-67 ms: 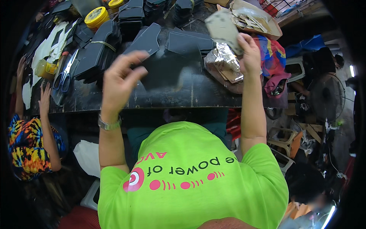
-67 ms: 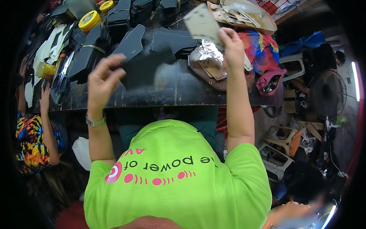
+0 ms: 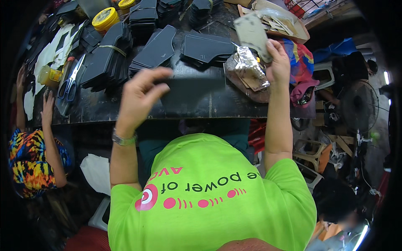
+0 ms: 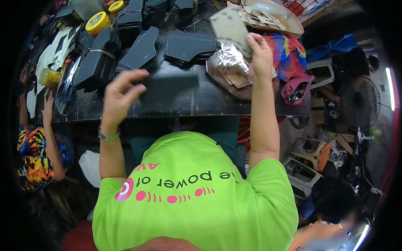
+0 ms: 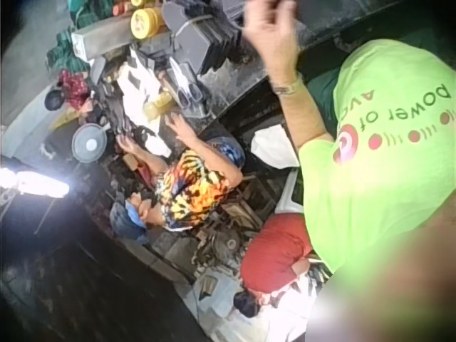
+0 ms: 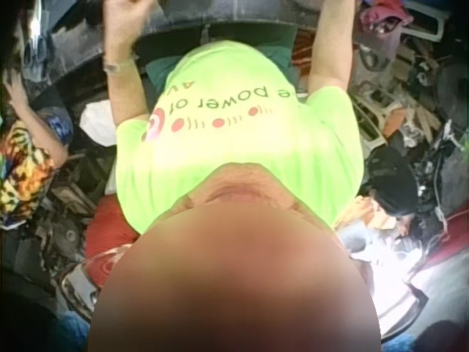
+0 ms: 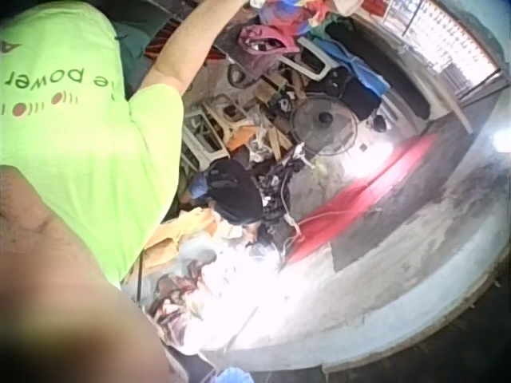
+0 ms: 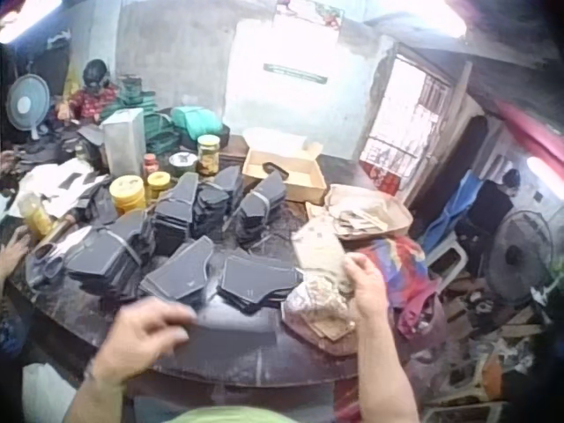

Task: The person repeatedly places a light-colored template on top of dark material pieces and uses a small pointed tool to mark the material along the template edges. The template is lifted and repositioned on different pieces throughout the clip.

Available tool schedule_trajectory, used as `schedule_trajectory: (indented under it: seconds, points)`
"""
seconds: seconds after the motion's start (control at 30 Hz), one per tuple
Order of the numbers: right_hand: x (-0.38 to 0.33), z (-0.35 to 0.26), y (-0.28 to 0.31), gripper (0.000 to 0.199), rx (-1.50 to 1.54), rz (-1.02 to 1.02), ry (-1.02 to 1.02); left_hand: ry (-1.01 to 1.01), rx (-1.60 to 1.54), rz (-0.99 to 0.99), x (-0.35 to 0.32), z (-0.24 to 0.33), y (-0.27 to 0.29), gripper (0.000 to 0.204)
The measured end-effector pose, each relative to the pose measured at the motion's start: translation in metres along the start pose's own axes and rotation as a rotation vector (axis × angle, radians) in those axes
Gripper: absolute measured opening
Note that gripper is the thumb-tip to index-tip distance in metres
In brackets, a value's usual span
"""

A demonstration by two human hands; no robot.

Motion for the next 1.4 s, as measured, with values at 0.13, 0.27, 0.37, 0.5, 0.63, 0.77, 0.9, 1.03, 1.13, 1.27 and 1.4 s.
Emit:
schedule_trajectory:
  seconds: [0.13, 0.27, 0.37, 0.5, 0.63, 0.77, 0.9, 1.03, 1.13, 1.27, 1.4]
  points:
    - [-0.012, -0.021, 0.046, 0.014, 0.014, 0.055, -0.001, -0.037, 0.278, -0.017, -0.018, -0.028, -0.044, 0.022]
    - [-0.027, -0.04, 0.076, 0.018, -0.045, 0.13, 0.071, -0.056, 0.271, 0.189, -0.025, -0.042, -0.04, 0.02]
    - [-0.037, -0.042, 0.079, 0.021, -0.116, 0.172, 0.132, -0.012, 0.31, 0.098, -0.027, -0.039, -0.038, 0.023]
    - [-0.05, -0.024, 0.069, 0.021, -0.196, 0.166, 0.089, -0.046, 0.389, -0.116, -0.032, -0.028, -0.035, 0.067]
    - [-0.053, -0.013, 0.073, 0.023, -0.209, 0.2, 0.065, 0.031, 0.397, -0.144, -0.032, -0.034, -0.036, 0.079]
    - [-0.037, -0.025, 0.098, 0.024, -0.348, 0.198, 0.115, 0.01, 0.402, -0.113, -0.028, -0.035, -0.037, 0.079]
    - [-0.021, -0.035, 0.11, 0.025, -0.973, 0.244, 0.036, 0.016, 0.408, -0.109, -0.025, -0.034, -0.036, 0.075]
    - [-0.048, -0.06, 0.062, 0.032, -1.698, 0.348, 0.63, 0.085, 0.38, -0.109, -0.029, -0.039, -0.037, 0.07]
    - [-0.065, -0.041, 0.03, 0.038, -1.605, 0.038, 0.301, -0.023, 0.439, -0.115, -0.029, -0.038, -0.041, 0.068]
    - [-0.08, -0.026, -0.001, 0.048, -1.71, -0.064, 0.209, -0.033, 0.425, -0.107, -0.03, -0.039, -0.042, 0.067]
    - [-0.082, -0.024, -0.002, 0.049, -1.666, 0.008, 0.142, -0.023, 0.437, -0.086, -0.034, -0.037, -0.042, 0.066]
Point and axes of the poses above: each hand's wrist, its own x-axis towards the middle knuckle, its own y-axis out of the back of the hand, z = x × y, the point moved 5 cm from there along x, towards the middle knuckle
